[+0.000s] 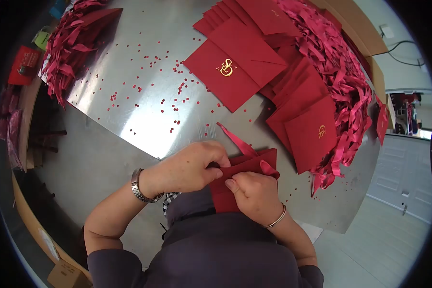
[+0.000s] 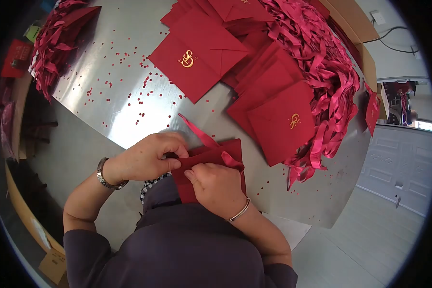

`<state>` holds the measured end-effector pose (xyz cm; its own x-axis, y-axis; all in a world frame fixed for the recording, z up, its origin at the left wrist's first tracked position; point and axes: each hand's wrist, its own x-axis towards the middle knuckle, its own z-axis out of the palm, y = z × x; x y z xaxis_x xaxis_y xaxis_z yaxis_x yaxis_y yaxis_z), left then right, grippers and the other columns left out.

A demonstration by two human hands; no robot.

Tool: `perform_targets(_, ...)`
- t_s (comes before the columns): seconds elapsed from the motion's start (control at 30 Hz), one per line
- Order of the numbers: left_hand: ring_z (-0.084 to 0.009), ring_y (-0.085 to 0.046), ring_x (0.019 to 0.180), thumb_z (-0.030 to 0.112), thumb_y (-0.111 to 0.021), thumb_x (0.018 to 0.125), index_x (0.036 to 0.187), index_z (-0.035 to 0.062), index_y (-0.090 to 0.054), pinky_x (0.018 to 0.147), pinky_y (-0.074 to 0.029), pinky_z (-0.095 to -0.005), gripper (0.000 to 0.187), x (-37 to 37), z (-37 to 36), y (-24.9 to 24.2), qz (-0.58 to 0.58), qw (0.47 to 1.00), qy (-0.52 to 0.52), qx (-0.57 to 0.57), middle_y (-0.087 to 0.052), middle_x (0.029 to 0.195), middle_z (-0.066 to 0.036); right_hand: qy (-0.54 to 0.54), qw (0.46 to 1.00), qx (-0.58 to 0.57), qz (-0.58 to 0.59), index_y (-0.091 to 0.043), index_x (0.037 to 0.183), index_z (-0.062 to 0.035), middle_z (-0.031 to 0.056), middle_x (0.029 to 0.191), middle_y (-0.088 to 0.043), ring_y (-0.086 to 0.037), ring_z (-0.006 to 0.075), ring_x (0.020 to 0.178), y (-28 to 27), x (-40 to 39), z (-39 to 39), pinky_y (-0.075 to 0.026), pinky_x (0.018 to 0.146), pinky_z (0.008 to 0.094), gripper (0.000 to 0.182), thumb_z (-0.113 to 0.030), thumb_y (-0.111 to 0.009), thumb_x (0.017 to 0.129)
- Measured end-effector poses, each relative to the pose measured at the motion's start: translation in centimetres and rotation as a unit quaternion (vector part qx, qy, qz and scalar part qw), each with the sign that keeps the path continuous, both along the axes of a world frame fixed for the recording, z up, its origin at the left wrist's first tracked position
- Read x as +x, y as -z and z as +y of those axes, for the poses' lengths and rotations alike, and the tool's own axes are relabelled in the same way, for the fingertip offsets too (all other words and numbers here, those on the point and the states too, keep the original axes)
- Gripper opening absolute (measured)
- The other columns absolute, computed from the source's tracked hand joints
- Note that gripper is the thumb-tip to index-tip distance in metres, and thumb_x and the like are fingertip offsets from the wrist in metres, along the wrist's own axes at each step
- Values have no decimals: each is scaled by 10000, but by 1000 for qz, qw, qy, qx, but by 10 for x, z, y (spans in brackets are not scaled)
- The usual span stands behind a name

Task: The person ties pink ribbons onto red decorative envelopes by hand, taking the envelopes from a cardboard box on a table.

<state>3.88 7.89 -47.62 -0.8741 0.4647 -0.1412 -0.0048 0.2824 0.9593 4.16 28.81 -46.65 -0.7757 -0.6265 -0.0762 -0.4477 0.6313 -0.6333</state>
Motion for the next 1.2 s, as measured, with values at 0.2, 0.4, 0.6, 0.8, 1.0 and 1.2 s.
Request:
perform_targets(0.2,-253,-601,897,-45,-666,745,925,-11,-609,761,-497,-332,191,3,-2,4,10,1000,4,-1,-598,968,-107,-26,997,35,-59,-635,726,-59,110,652,-603,-605,292,601,-2,-11,-2,-453,541,386,204,-204,-621,869)
perform_targets(0.4,-278,-605,898,-60,-657,736,917,-17,-608,762,-502,-343,192,4,-1,5,32,999,-3,-8,-598,973,-117,-1,986,58,-157,-662,721,-52,120,690,-646,-641,278,628,-6,-20,-8,-479,577,358,222,-211,-620,870)
perform_targets(0.6,-291,-605,880,-65,-654,735,914,-20,-597,737,-506,-346,193,7,0,7,53,998,-21,-4,-595,958,-122,-20,991,119,-54,-666,732,-60,132,656,-625,-619,310,609,-12,-16,-20,-464,556,383,215,-231,-631,858)
perform_targets(0.8,-304,-597,864,-64,-634,757,907,-21,-580,726,-497,-364,165,8,3,9,69,997,-44,-8,-581,929,-137,35,998,5,-60,-596,662,-63,122,610,-601,-604,307,559,-4,-11,-13,-465,510,413,263,-235,-629,859)
perform_targets(1.0,-294,-585,837,-69,-604,785,906,-19,-574,710,-483,-354,134,10,7,7,55,997,-54,-10,-564,921,-127,-10,999,9,51,-589,727,-73,81,625,-571,-594,277,581,-11,4,-7,-469,511,383,174,-187,-662,837)
perform_targets(1.2,-256,-583,834,-74,-598,797,914,-17,-580,709,-479,-331,131,12,9,6,7,999,-47,-3,-564,918,-101,-31,997,-15,73,-571,737,-67,81,629,-559,-597,264,591,-13,5,-1,-472,505,382,156,-154,-659,832)
